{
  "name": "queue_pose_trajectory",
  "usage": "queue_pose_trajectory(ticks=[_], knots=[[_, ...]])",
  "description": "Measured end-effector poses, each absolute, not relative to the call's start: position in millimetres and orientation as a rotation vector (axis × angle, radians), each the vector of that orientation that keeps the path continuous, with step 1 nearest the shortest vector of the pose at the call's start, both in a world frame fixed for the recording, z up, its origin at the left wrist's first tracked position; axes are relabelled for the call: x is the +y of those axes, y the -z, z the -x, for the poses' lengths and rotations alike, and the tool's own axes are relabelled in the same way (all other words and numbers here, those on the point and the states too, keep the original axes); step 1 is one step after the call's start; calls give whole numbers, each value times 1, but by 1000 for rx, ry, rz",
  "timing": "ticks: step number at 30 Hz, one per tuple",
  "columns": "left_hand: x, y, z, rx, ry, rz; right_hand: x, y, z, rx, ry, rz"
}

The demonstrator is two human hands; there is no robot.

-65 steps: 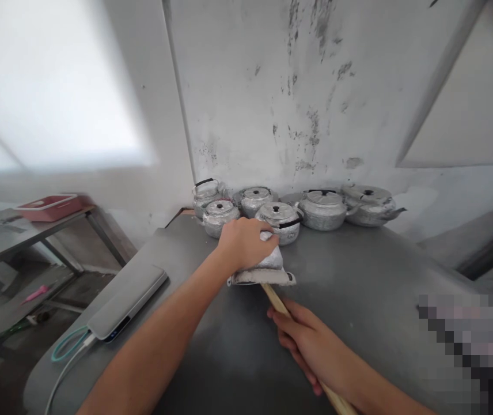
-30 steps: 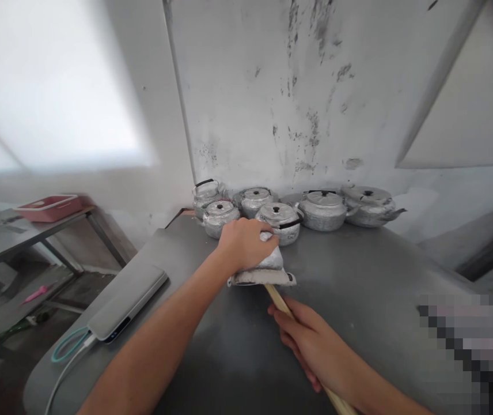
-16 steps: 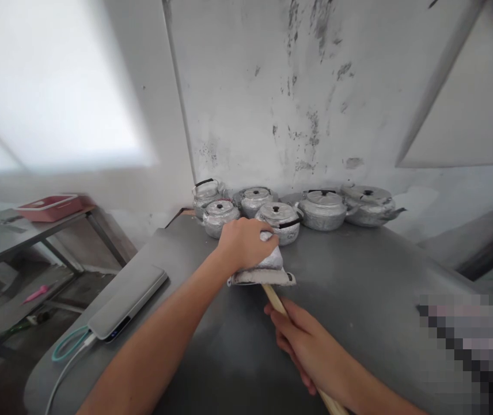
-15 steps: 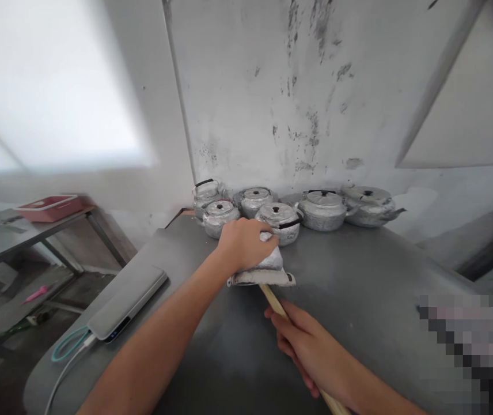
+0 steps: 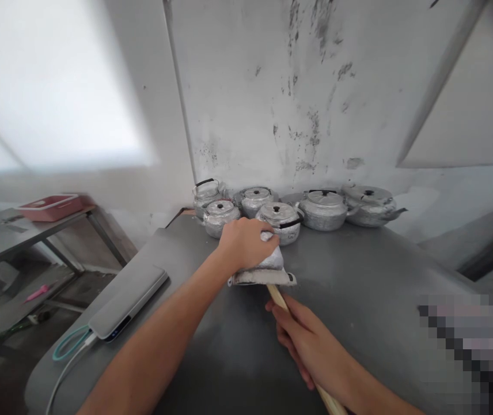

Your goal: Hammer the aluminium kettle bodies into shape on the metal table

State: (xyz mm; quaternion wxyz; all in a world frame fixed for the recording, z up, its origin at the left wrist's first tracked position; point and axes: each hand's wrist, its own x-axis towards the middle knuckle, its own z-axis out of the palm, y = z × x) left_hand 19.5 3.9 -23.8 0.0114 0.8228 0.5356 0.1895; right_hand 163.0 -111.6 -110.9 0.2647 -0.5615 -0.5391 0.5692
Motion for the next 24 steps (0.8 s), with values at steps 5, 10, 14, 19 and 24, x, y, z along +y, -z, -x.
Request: queue_pose_trajectory(ticks=[5, 10, 14, 19, 24], knots=[[6, 27, -19, 1669, -599, -2583, -112, 106, -164, -1473, -1557, 1587], [6, 27, -19, 1662, -612, -2585, -110, 107, -166, -1515, -1554, 1599], [5, 26, -19, 1667, -610, -2572, -110, 113, -166, -1494, -1502, 1570], [5, 25, -19, 1659, -610, -2567, -112, 113, -164, -1455, -1496, 1640], [6, 27, -19, 1659, -613, -2571, -113, 107, -164, -1492, -1480, 1612]])
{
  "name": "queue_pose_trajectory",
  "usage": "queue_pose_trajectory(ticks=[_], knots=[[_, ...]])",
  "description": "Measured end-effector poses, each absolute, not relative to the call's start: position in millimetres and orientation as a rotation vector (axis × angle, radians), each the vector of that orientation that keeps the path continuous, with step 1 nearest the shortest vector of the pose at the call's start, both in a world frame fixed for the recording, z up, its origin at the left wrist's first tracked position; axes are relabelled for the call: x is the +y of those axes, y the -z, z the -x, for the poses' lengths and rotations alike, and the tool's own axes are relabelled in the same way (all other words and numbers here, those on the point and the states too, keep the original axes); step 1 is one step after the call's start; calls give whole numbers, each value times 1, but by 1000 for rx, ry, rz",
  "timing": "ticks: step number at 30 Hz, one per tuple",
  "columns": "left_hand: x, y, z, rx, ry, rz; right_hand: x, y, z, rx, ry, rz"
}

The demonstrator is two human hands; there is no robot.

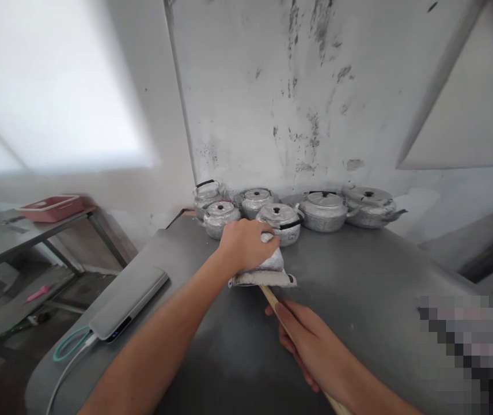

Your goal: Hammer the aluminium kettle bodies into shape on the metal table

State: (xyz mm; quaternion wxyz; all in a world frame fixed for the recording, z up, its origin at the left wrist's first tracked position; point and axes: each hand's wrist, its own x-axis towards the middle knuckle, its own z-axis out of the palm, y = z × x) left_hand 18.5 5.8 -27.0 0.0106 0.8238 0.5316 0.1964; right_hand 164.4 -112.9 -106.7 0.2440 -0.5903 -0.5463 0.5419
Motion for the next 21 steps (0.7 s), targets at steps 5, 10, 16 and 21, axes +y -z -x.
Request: queue_pose_trajectory(ticks=[5, 10, 16, 21], knots=[[6, 28, -19, 1675, -603, -2564, -112, 104, -164, -1596, -1468, 1638], [5, 26, -19, 1670, -619, -2565, -111, 100, -165, -1681, -1302, 1581], [4, 26, -19, 1670, -637, -2563, -112, 95, -167, -1769, -1307, 1640], [5, 26, -19, 1667, -638, -2567, -113, 97, -167, -1719, -1429, 1656]])
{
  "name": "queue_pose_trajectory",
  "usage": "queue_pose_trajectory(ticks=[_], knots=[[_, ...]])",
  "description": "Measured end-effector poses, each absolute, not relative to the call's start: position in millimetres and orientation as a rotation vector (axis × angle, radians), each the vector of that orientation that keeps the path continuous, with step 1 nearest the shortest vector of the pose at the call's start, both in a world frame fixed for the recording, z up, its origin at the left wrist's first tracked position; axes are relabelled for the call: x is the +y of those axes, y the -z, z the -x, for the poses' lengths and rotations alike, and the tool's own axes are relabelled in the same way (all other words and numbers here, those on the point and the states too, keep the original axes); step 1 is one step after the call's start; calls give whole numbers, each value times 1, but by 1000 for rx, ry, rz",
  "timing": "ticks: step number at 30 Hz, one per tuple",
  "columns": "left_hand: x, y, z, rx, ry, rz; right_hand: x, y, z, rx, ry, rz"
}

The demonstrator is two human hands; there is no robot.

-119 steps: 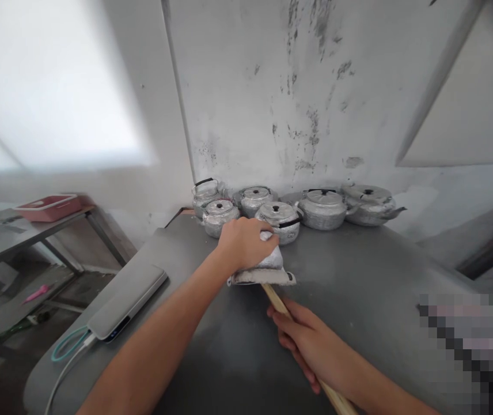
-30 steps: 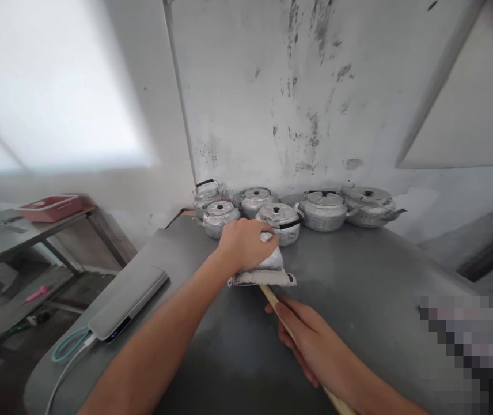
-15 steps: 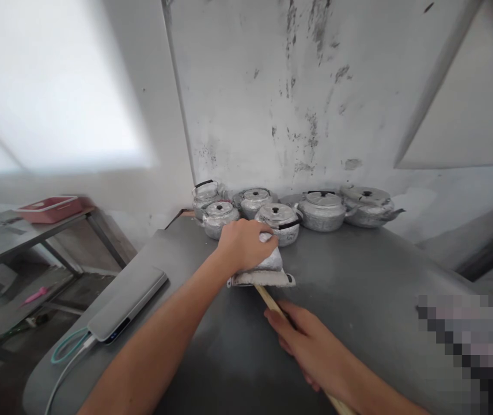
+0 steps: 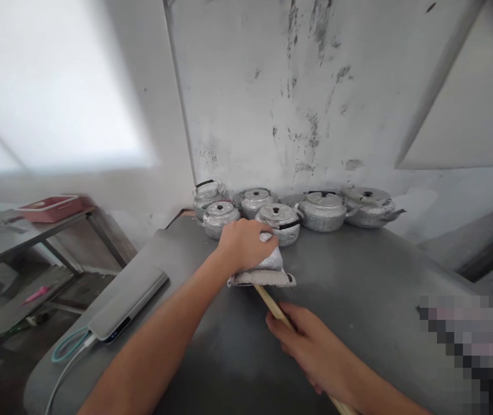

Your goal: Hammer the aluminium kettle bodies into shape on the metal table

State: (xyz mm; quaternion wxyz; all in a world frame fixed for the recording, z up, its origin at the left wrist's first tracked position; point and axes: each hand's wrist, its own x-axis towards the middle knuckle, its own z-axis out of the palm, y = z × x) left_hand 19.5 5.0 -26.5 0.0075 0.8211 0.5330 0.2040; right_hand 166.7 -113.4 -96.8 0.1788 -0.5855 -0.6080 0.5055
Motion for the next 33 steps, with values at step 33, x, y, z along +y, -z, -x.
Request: queue_pose_trajectory(ticks=[33], knots=[[3, 24, -20, 1669, -603, -2568, -106, 105, -172, -1562, -1560, 1578]])
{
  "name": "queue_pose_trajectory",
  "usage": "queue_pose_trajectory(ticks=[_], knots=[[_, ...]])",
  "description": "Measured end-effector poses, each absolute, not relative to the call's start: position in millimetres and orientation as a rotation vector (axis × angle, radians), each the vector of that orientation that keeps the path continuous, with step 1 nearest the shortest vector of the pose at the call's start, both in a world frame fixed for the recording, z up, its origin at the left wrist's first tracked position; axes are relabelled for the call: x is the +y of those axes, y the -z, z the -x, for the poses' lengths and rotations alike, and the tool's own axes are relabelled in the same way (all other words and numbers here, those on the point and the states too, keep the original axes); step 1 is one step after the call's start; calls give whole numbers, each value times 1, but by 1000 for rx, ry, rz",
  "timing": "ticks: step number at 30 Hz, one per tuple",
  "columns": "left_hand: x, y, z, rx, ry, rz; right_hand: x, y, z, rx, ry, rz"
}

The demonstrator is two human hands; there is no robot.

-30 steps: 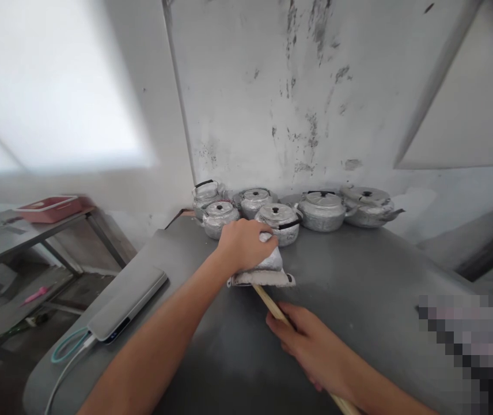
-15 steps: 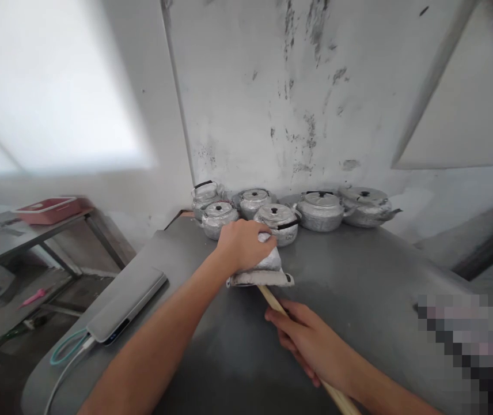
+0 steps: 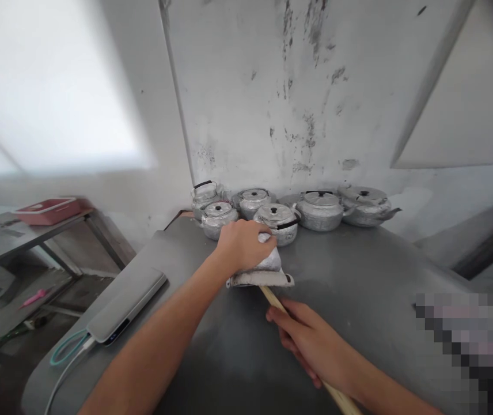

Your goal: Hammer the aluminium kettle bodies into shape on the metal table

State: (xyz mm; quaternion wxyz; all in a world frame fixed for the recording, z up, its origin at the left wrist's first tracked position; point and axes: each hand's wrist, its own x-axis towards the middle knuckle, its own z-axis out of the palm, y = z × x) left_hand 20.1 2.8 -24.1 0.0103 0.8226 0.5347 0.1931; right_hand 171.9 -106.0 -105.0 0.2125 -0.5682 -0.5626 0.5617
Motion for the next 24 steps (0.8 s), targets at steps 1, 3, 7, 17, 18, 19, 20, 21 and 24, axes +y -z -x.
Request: queue_pose_trajectory(ticks=[1, 3, 7, 17, 18, 19, 20, 21, 24], knots=[[3, 24, -20, 1671, -604, -2569, -106, 105, -172, -1574, -1570, 1594], [3, 24, -20, 1674, -600, -2568, -108, 104, -172, -1620, -1566, 1623], [4, 25, -20, 1672, -606, -2565, -110, 106, -171, -1686, -1447, 1540], [2, 22, -20, 1666, -583, -2554, -109, 110, -174, -1727, -1343, 1585], [2, 22, -20, 1664, -585, -2551, -109, 109, -175, -1768, -1267, 1588], [2, 22, -20, 1664, -590, -2551, -108, 109, -176, -1817, -1190, 1594], [2, 23, -20, 1663, -594, -2553, -107, 108, -178, -1866, -1118, 1608], [2, 23, -20, 1665, -597, -2554, -105, 108, -179, -1912, -1049, 1629], [3, 25, -20, 1673, -611, -2560, -102, 104, -183, -2023, -910, 1679]])
